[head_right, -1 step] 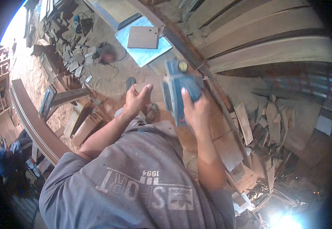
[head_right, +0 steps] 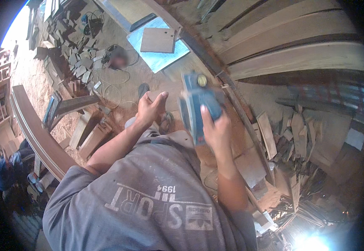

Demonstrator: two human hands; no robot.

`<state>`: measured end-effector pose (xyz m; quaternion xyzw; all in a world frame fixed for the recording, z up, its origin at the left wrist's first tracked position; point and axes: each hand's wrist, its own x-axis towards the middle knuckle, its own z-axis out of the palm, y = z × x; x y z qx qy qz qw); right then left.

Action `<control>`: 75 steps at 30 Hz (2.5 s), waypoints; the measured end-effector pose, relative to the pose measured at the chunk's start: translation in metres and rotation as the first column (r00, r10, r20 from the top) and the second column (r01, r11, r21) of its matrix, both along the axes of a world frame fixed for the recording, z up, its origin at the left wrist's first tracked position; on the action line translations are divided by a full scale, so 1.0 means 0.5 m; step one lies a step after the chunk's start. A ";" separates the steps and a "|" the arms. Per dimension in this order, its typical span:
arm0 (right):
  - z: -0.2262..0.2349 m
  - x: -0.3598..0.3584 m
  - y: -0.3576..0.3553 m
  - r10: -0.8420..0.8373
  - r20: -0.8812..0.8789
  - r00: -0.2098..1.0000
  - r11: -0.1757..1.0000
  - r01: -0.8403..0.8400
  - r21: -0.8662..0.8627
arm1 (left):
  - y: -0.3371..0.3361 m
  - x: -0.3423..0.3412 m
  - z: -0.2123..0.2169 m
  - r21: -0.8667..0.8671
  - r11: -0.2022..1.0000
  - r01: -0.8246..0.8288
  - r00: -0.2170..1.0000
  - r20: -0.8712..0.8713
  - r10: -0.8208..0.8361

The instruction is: The person assembles small wooden pieces into a larger wooden frame. They repeatedly fit pieces into slots, hammer them into place, and use an electric sander to smooth the edges. The person handles multiple small wooden blocks and a curved wooden frame throughout the process.

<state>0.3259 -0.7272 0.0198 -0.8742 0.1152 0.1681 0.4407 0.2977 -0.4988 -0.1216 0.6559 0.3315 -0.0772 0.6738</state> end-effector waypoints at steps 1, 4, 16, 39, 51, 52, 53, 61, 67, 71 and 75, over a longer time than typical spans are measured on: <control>0.014 -0.044 -0.018 0.000 -0.009 1.000 1.000 0.000 -0.019 | 0.002 0.005 0.020 -0.069 0.998 -0.001 1.000 0.001 0.001; 0.032 -0.112 -0.045 -0.021 -0.008 1.000 0.999 0.021 -0.050 | 0.008 0.012 0.048 -0.156 0.987 0.041 0.999 -0.007 -0.043; -0.024 0.059 0.014 0.017 0.013 1.000 1.000 -0.017 -0.018 | -0.010 0.013 0.032 -0.040 0.999 -0.030 0.999 0.022 0.031; 0.028 -0.085 -0.068 0.038 -0.006 0.999 0.999 -0.038 -0.002 | 0.003 0.023 0.020 -0.140 0.990 -0.024 1.000 -0.009 0.023; -0.017 0.130 0.020 -0.051 -0.025 0.998 0.998 0.052 0.045 | 0.001 0.021 -0.009 -0.148 0.989 -0.016 0.997 0.069 0.026; 0.003 0.103 0.013 -0.098 -0.031 0.995 0.985 0.102 0.140 | 0.000 0.020 -0.008 -0.163 0.986 -0.023 0.999 0.032 0.028; 0.027 0.069 0.002 -0.140 -0.047 0.989 0.961 0.148 0.235 | 0.001 0.018 -0.005 -0.175 0.984 -0.035 0.999 -0.009 0.034; 0.066 -0.119 -0.098 -0.081 -0.052 0.995 0.997 0.080 -0.022 | 0.007 0.012 -0.045 -0.094 0.995 0.044 0.999 -0.020 -0.047; 0.034 -0.016 -0.022 0.033 -0.058 0.998 0.999 -0.035 -0.033 | 0.004 0.013 -0.008 -0.136 0.991 -0.006 1.000 0.016 0.008; -0.006 0.062 0.021 0.027 0.015 1.000 0.998 -0.027 0.050 | 0.005 0.017 0.000 -0.231 0.973 -0.011 0.999 0.043 0.022; -0.027 0.141 0.054 0.019 0.002 1.000 0.998 -0.019 0.055 | 0.012 0.025 0.012 -0.170 0.985 0.033 0.999 0.043 -0.026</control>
